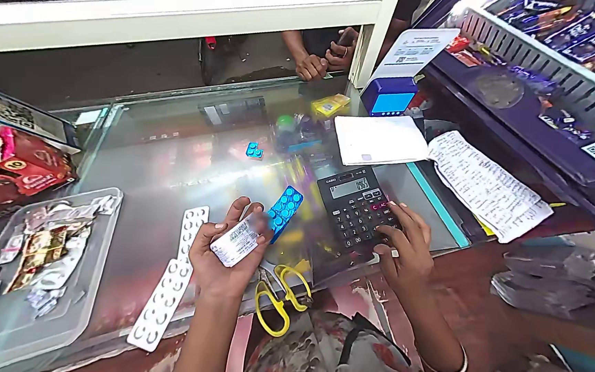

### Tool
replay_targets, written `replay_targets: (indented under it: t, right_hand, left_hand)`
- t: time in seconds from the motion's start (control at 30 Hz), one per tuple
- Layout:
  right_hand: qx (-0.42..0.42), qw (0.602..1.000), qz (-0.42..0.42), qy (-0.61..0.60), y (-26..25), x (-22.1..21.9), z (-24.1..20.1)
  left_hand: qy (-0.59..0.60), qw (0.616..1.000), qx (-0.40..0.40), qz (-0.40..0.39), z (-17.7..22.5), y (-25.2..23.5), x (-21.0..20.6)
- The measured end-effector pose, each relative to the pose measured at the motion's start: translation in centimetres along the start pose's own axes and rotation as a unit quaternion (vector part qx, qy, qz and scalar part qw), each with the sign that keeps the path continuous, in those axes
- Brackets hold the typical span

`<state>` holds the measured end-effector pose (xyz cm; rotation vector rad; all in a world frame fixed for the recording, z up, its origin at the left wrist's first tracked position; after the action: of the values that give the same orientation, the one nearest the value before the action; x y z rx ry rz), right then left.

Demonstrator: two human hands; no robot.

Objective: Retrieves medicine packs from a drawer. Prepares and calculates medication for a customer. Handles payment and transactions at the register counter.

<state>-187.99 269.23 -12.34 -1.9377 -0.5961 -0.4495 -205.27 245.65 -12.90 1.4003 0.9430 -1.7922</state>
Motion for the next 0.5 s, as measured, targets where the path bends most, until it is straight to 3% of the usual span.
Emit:
replay_targets:
  t: [0.5]
  right_hand:
    - [-0.014, 0.997, -0.073, 0.035, -0.33, -0.97, -0.03]
  left_hand:
    - [0.016, 1.000, 0.016, 0.013, -0.23, 0.28, -0.38]
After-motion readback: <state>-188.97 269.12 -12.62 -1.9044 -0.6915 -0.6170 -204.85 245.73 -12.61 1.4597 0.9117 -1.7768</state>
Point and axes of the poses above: each hand's wrist, its own y-axis away from the middle knuckle, its own x-axis out of the back of the hand, z = x × y, the point moved 6 cm from there along -y, towards the middle knuckle, and after that the axes turned 8 degrees about -x, right-handed, at the moved point
